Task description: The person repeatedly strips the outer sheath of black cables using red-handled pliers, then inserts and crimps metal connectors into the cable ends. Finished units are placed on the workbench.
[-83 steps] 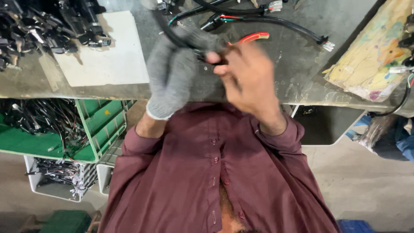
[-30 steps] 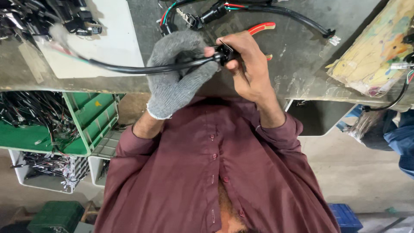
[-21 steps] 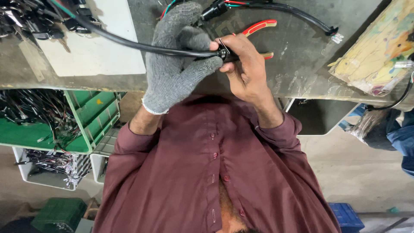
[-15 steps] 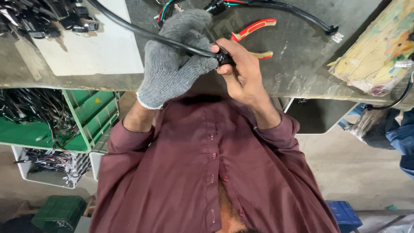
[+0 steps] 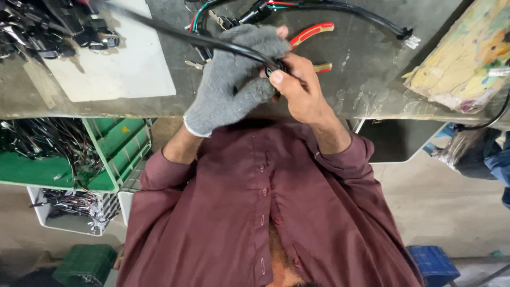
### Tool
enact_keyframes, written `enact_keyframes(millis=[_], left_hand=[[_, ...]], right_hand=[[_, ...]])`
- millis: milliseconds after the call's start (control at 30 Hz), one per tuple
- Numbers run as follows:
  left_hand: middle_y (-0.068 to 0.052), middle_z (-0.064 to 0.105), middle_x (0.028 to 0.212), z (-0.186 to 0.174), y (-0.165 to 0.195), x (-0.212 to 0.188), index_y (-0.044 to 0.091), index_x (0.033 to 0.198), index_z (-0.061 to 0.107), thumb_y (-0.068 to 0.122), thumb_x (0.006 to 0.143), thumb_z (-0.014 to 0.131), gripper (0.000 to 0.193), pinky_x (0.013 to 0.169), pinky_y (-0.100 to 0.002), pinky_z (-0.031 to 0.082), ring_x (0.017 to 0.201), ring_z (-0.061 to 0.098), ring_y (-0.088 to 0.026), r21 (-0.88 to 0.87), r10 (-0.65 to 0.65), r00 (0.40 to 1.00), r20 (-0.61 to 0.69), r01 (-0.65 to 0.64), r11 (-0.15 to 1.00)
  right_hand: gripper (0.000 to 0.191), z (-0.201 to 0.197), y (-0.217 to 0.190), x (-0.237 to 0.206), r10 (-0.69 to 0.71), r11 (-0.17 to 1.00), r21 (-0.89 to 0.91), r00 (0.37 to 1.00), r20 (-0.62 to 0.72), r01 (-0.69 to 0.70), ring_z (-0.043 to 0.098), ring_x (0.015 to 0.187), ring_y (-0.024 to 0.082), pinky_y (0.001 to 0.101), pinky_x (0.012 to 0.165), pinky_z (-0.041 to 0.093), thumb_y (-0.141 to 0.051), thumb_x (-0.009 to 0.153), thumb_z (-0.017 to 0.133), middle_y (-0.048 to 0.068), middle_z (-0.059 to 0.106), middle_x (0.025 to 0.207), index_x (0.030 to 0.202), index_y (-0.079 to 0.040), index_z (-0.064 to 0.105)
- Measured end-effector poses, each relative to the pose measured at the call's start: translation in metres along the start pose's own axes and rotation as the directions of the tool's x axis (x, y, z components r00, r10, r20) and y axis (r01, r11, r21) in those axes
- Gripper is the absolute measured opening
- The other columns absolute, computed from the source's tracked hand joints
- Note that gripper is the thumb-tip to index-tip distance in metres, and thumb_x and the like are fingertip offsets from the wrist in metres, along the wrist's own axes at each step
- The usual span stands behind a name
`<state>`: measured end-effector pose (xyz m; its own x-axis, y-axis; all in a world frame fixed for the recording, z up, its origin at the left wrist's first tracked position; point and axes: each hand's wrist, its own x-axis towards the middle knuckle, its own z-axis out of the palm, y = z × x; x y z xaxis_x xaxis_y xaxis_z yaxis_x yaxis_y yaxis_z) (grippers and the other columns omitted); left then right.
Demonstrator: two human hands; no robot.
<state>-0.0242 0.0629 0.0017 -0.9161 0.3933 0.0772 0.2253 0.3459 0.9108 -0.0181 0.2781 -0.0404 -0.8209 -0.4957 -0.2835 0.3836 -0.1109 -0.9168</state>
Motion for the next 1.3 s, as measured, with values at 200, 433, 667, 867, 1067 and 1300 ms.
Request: enact_keyframes(millis=[200,433,667,867,1067,1300], left_hand=[[-0.009,0.064,0.142,0.004,0.0,-0.011,0.008,0.133,0.068,0.016,0.1,0.071,0.034,0.12,-0.04,0.041,0.142,0.055,-0.03,-0.206,-0.054,0.998,-0.015,0.05,0.977],[-0.005,0.076,0.116,-0.008,-0.005,-0.015,0.007,0.109,0.079,0.02,0.082,0.088,0.031,0.119,-0.044,0.041,0.117,0.068,-0.02,-0.488,0.04,0.991,0.127,0.027,0.873],[-0.012,0.074,0.105,0.001,0.002,-0.012,-0.002,0.109,0.076,0.011,0.085,0.08,0.028,0.087,-0.043,0.054,0.094,0.066,-0.025,-0.7,-0.492,0.834,0.251,0.508,0.503],[-0.016,0.055,0.141,0.016,-0.015,-0.009,-0.006,0.146,0.044,0.005,0.1,0.063,0.051,0.116,-0.034,0.042,0.132,0.053,-0.021,-0.36,-0.09,0.984,-0.154,0.029,0.932],[-0.005,0.065,0.128,0.011,-0.018,-0.031,0.002,0.147,0.051,0.006,0.116,0.054,0.032,0.098,-0.027,0.051,0.106,0.061,-0.014,-0.517,-0.266,0.927,-0.266,0.096,0.85],[-0.007,0.064,0.114,-0.007,0.02,-0.029,0.003,0.133,0.058,0.006,0.113,0.058,0.02,0.092,-0.028,0.053,0.103,0.063,-0.013,-0.398,-0.011,0.994,-0.109,-0.033,0.917]], right_hand=[[0.031,-0.008,0.016,0.002,0.001,0.988,-0.152,0.999,0.044,0.006,0.047,0.066,0.006,0.0256,0.058,0.039,-0.022,0.106,0.058,0.002,0.055,0.08,0.128,0.0,0.06],[0.036,-0.018,0.035,-0.012,0.115,0.814,0.422,0.823,0.556,-0.399,0.058,0.074,0.011,0.028,0.058,0.045,-0.017,0.099,0.067,0.008,0.067,0.096,0.129,0.0,0.057],[0.044,-0.002,0.057,-0.007,-0.078,0.885,0.46,0.948,0.307,-0.077,0.065,0.088,0.021,0.0353,0.078,0.056,-0.022,0.107,0.068,0.01,0.067,0.114,0.141,0.001,0.053],[0.053,0.019,0.025,0.016,-0.32,0.933,-0.234,0.927,-0.196,0.273,0.047,0.118,0.025,0.0407,0.107,0.037,-0.047,0.11,0.061,0.008,0.05,0.132,0.14,-0.007,0.044],[0.081,-0.019,-0.024,-0.001,-0.43,0.12,-0.965,0.888,0.163,0.235,0.044,0.13,0.037,0.0523,0.112,0.027,-0.072,0.097,0.072,0.018,0.053,0.135,0.138,-0.005,0.052],[0.05,-0.043,0.009,-0.002,-0.412,0.21,-0.958,0.906,0.095,0.196,0.057,0.111,0.028,0.0477,0.1,0.036,-0.049,0.103,0.077,0.012,0.062,0.122,0.12,-0.005,0.059]])
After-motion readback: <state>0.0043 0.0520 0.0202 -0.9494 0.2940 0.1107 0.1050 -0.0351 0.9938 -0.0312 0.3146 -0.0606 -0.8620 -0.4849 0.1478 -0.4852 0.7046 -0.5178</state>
